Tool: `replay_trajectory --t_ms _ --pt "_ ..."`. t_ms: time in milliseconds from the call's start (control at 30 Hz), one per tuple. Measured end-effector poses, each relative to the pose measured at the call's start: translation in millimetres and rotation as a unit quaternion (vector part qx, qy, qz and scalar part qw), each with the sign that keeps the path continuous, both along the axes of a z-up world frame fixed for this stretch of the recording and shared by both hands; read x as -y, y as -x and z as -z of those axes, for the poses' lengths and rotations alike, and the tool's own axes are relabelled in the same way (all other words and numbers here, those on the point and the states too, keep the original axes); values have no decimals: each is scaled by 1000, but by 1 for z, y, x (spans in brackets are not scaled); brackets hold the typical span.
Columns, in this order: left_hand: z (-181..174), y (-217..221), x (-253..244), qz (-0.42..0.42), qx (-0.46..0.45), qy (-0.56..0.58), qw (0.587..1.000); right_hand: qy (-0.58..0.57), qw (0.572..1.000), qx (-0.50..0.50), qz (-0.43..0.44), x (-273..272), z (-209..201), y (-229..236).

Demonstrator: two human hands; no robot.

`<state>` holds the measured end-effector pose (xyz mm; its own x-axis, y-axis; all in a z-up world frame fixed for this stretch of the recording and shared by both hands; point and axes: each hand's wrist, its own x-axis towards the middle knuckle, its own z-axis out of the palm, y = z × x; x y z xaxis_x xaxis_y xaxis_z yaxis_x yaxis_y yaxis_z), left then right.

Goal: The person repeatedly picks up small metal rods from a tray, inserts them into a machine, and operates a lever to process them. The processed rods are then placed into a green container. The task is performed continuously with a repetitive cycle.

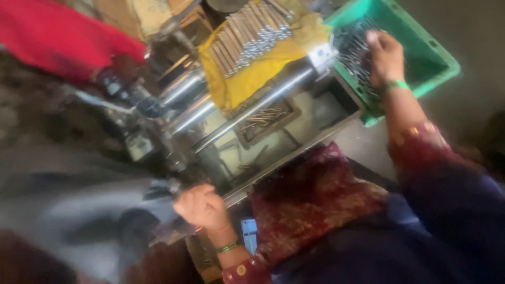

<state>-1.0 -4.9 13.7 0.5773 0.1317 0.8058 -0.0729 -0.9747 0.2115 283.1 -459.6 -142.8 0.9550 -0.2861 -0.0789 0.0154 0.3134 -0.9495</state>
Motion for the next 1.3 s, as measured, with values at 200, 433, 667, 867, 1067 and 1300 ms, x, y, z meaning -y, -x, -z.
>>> replay_trajectory --t_ms 200,433,667,867,1067,1300 --pt "-2 -3 -2 23 13 8 1000 45 990 97 95 -57 -69 79" --pt "-9 -1 -2 44 9 32 998 181 942 282 31 -135 -170 105" --pt "-21 1 -1 65 19 31 997 209 894 395 12 -236 -204 77" --pt "-27 2 1 75 21 39 996 197 857 469 -88 -320 -218 57" --pt "-25 3 -1 78 23 37 996 218 840 472 -155 -350 -208 47" --pt "-14 4 2 73 22 49 996 214 878 353 -242 -349 -199 28"
